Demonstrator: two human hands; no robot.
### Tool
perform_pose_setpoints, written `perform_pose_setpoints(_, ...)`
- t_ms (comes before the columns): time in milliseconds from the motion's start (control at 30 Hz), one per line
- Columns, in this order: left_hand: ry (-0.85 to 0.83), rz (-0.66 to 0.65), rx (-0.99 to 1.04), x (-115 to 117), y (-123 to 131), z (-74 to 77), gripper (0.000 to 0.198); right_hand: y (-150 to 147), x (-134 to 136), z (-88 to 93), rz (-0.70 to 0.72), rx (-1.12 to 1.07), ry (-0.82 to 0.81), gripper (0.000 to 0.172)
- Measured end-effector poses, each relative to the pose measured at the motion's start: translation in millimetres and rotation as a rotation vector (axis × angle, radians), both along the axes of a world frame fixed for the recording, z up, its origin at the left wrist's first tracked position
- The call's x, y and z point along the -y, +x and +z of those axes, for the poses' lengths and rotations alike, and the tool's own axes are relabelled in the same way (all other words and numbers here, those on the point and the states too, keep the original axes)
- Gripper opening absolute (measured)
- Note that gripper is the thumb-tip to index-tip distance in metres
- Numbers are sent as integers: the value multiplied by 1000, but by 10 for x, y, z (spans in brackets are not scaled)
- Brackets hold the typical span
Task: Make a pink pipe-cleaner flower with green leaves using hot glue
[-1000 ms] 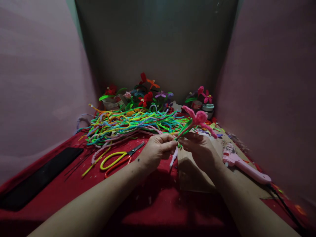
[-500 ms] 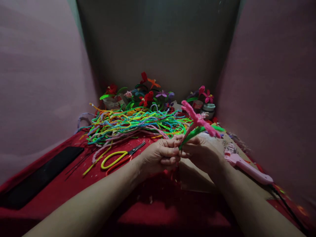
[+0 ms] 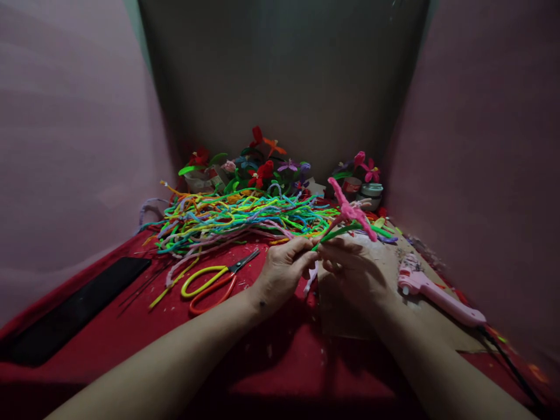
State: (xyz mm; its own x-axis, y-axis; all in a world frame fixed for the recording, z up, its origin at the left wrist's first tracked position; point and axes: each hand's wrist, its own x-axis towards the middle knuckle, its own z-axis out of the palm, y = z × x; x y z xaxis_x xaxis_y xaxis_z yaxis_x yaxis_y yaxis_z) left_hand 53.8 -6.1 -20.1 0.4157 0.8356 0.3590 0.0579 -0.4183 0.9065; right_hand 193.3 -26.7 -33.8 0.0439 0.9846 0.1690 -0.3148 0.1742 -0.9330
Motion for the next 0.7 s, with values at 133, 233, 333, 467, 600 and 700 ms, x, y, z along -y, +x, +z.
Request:
perform_pose_setpoints(133,-128,-44,51,-15,5,29,14,-26,0,6,-54,-44,-38,6)
perform_pose_setpoints(233,-214,-69,68,-16,8,84,12,-31,4,12,-38,-72,-35,6)
perform_pose_setpoints(333,-257,-97,96,-32,-3,99,16,-20,9,14,24,-69,15,7)
perform_pose_setpoints(467,-303,-171,152,-74,-29,71,18,-2,10,33,57,-16,54,10)
perform_pose_setpoints(600,-386,-270,232,-100,-45,58,20,12,-3,67,73,-48,0,7)
perform_pose_setpoints(700,-510,-386,281,-113,-62,47,21,24,-3,89,156,-150,-48,10)
